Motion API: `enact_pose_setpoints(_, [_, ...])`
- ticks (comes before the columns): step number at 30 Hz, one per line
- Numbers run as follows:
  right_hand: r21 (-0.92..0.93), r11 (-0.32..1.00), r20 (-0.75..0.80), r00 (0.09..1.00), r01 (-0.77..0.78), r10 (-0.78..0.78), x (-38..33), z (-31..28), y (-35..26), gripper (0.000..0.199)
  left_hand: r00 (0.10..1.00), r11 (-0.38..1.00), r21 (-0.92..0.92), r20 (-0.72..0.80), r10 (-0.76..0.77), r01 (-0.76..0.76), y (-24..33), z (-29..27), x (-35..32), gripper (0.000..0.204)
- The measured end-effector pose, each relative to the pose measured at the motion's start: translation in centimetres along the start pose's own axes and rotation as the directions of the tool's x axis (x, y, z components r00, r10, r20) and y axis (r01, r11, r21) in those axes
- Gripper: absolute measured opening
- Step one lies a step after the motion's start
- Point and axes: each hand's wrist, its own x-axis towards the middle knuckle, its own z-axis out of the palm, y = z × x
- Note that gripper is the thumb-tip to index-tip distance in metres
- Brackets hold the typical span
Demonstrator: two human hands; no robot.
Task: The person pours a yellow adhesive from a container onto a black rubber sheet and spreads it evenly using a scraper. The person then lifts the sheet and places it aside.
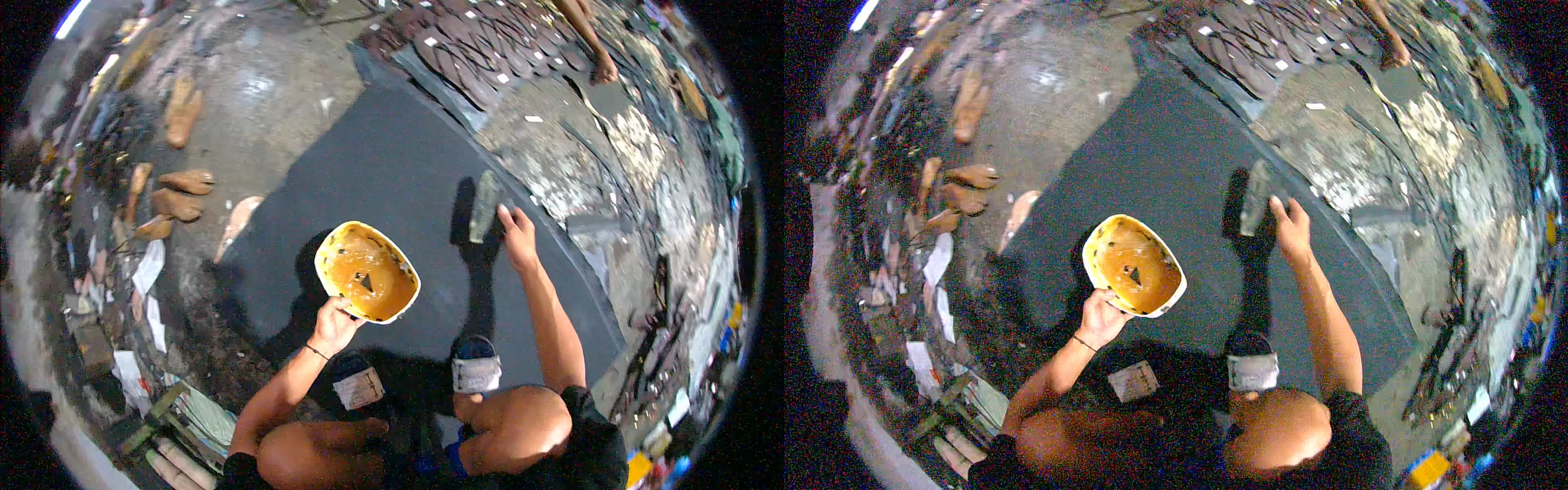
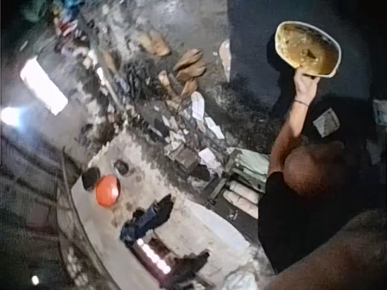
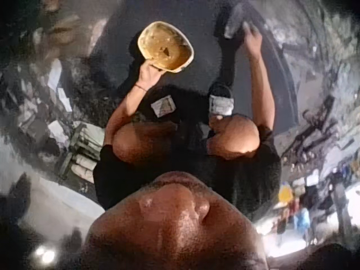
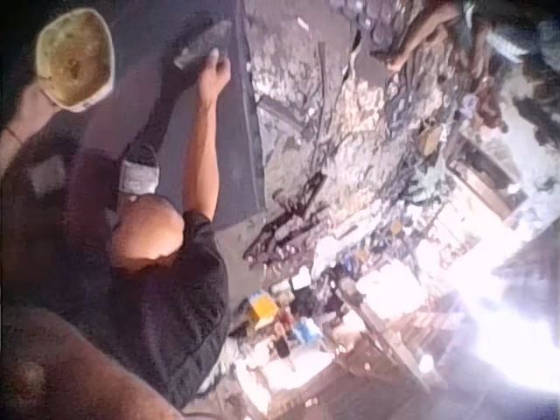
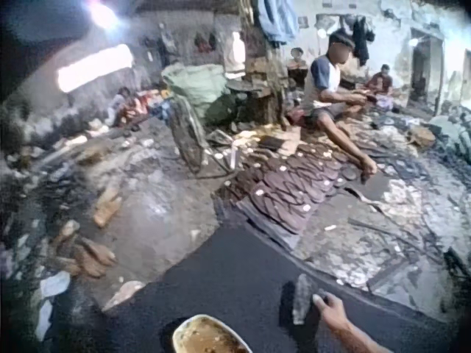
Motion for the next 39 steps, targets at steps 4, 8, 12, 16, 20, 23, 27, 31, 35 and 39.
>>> enact_pose_setpoints(4, [0.297, 0.952, 0.097, 0.994, -0.067, 0.040, -1.2, 0.0, 0.6, 0.028, 0.949, 0.909, 0.276, 0.120, 0.291, -0.314, 7.4, 4.0, -1.2, 0.057])
enact_pose_setpoints(8, [0.475, 0.879, -0.045, 0.995, -0.055, 0.086, -4.3, -2.0, -1.5, 0.024, 0.772, 0.544, 0.557, 0.358, 0.525, -0.628, 13.8, 11.1, -2.3, 0.060])
enact_pose_setpoints(12, [0.475, 0.879, 0.024, 0.999, -0.046, 0.040, -7.8, -3.1, -2.5, 0.030, 0.615, 0.187, 0.654, 0.520, 0.592, -0.733, 17.2, 17.2, -5.5, 0.080])
enact_pose_setpoints(16, [0.474, 0.876, -0.001, 0.995, -0.091, 0.104, -8.6, -3.6, -1.2, 0.025, 0.451, -0.006, 0.587, 0.628, 0.634, -0.809, 17.4, 22.8, -6.4, 0.087])
enact_pose_setpoints(20, [0.495, 0.866, 0.023, 0.997, -0.071, 0.068, -9.2, -2.3, -1.3, 0.026, 0.317, -0.279, 0.570, 0.728, 0.608, -0.773, 18.3, 26.6, -9.0, 0.096])
enact_pose_setpoints(23, [0.498, 0.865, 0.024, 0.998, -0.062, 0.057, -9.7, -2.0, -1.9, 0.032, 0.209, -0.481, 0.512, 0.808, 0.551, -0.712, 18.7, 27.8, -10.4, 0.103])
enact_pose_setpoints(27, [0.483, 0.872, 0.067, 0.997, -0.074, 0.048, -10.7, -2.1, -4.4, 0.034, 0.153, -0.547, 0.520, 0.801, 0.579, -0.656, 19.3, 29.0, -12.6, 0.114])
enact_pose_setpoints(31, [0.505, 0.859, 0.011, 0.996, -0.083, 0.089, -10.2, -3.0, -4.4, 0.040, 0.013, -0.762, 0.435, 0.872, 0.490, -0.479, 19.6, 30.4, -13.4, 0.091])
enact_pose_setpoints(35, [0.551, 0.833, 0.017, 0.999, -0.049, 0.048, -9.9, -3.4, -3.6, 0.032, -0.064, -0.836, 0.366, 0.902, 0.426, -0.408, 20.9, 30.4, -13.7, 0.081])
enact_pose_setpoints(39, [0.540, 0.840, 0.010, 0.998, -0.053, 0.056, -10.4, -3.5, -4.1, 0.027, 0.061, -0.921, 0.370, 0.929, 0.365, -0.125, 20.8, 30.9, -15.3, 0.069])
